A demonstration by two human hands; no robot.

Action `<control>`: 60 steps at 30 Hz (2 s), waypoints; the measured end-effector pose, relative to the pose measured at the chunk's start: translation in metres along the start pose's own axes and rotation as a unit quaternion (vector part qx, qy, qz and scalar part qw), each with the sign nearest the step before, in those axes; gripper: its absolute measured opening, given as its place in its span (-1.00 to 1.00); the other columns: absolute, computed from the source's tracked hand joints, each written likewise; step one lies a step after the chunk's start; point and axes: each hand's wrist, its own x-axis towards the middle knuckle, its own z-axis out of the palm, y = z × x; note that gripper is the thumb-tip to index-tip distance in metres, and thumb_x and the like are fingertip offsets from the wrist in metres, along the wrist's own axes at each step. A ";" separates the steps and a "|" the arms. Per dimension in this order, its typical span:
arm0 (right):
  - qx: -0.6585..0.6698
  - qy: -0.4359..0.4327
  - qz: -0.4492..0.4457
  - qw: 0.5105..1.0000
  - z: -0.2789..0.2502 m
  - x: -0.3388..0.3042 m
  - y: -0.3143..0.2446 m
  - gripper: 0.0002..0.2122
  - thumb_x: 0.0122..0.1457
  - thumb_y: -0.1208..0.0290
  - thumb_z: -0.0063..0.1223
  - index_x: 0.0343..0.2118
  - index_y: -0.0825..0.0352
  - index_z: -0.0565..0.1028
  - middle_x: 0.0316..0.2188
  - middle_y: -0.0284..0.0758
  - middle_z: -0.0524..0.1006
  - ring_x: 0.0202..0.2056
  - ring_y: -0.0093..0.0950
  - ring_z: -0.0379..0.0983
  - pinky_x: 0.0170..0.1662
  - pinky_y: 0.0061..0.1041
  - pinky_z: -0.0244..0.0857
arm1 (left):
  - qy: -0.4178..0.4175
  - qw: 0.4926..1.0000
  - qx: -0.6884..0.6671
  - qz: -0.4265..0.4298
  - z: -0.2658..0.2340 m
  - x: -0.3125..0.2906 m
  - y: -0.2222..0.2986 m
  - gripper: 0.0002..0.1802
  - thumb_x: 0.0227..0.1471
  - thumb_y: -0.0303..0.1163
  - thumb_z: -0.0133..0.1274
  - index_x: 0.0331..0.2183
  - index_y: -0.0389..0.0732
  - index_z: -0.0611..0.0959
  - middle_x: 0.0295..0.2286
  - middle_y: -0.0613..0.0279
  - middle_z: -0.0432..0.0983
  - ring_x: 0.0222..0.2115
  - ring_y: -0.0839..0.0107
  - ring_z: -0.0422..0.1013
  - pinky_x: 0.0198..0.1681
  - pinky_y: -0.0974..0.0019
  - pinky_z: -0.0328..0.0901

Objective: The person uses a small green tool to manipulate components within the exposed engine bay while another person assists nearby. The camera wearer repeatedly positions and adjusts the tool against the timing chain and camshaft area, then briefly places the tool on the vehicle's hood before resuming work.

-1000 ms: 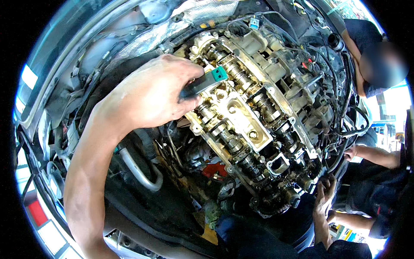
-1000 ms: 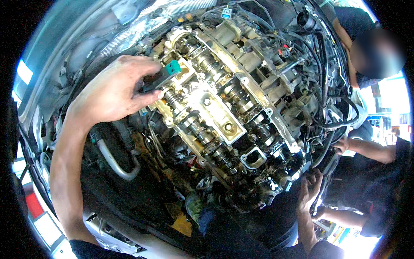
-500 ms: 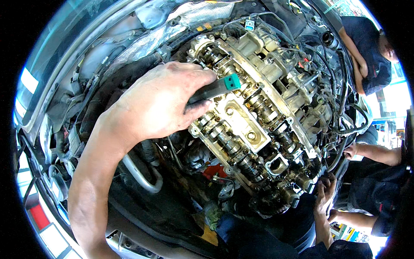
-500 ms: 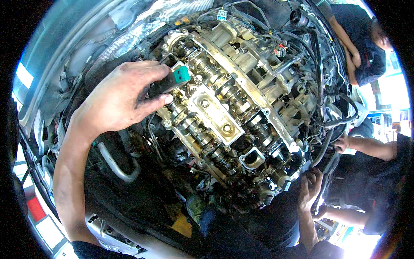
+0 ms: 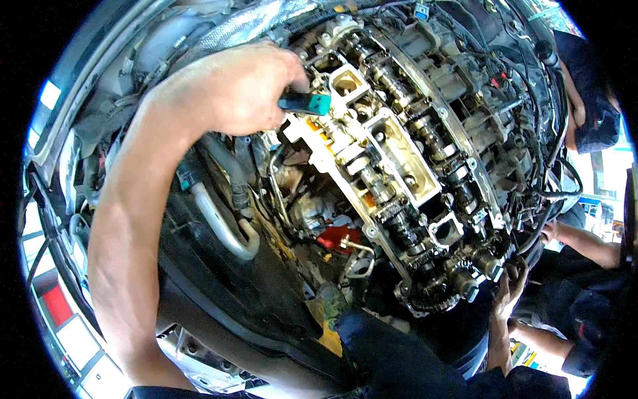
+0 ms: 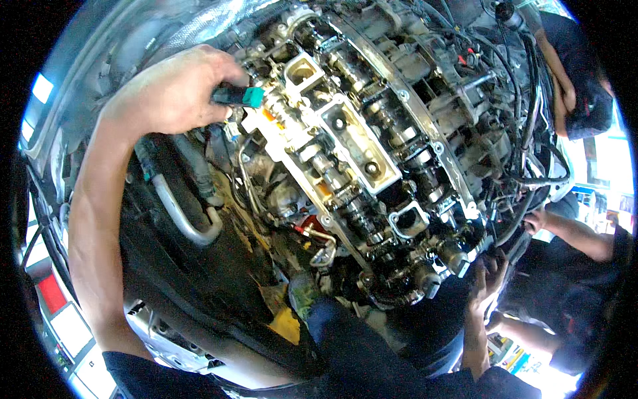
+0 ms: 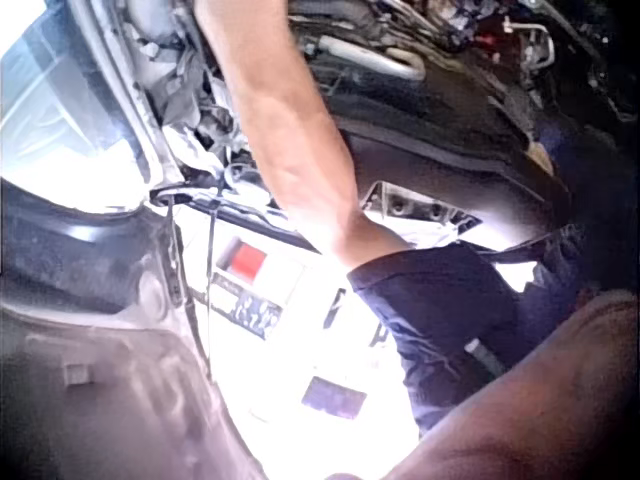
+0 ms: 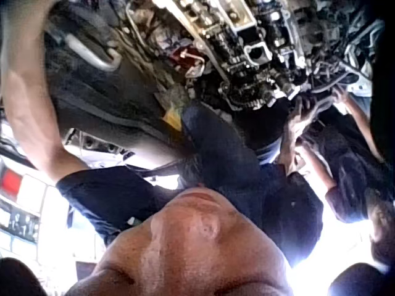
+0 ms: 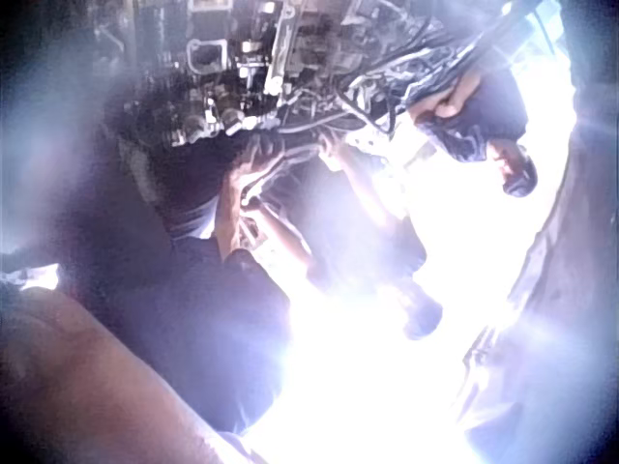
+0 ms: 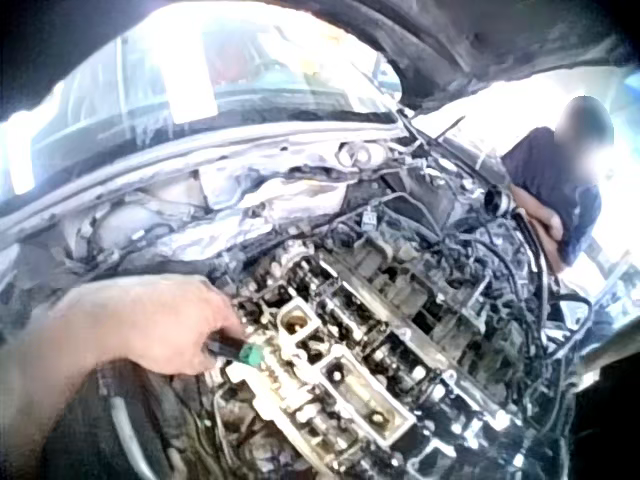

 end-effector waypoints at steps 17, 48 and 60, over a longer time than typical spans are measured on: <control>0.003 -0.012 0.091 0.996 0.008 0.000 -0.029 -0.53 0.28 0.47 0.10 0.24 0.27 0.29 -0.22 -0.35 0.54 -0.31 -0.60 0.45 -0.35 -0.63 0.39 | -0.188 0.979 -0.069 -0.029 -0.005 -0.001 0.018 -0.46 -0.26 -0.33 0.40 -0.13 -0.25 0.69 -0.19 0.03 0.57 -0.10 0.08 0.48 0.04 0.15 0.34; -0.083 -0.023 -0.120 0.989 0.002 -0.027 -0.056 -0.90 0.23 0.52 0.06 -0.26 0.39 0.56 -0.43 -0.23 0.58 -0.47 -0.44 0.53 -0.35 -0.48 0.41 | 0.045 0.992 -0.113 -0.015 0.007 -0.075 0.182 -0.52 0.05 -0.31 0.34 -0.02 -0.30 0.62 -0.07 -0.18 0.56 -0.03 -0.14 0.48 0.10 0.03 0.34; -0.200 -0.685 -0.403 0.573 0.117 -0.125 -0.077 -0.59 -0.01 0.39 0.24 -0.04 0.30 0.50 -0.23 -0.22 0.55 -0.18 -0.22 0.56 -0.18 -0.28 0.48 | 0.142 0.977 -0.146 -0.057 0.045 -0.103 0.229 -0.65 0.11 -0.36 0.25 -0.16 -0.39 0.57 -0.34 -0.12 0.50 -0.33 -0.13 0.47 -0.22 0.03 0.35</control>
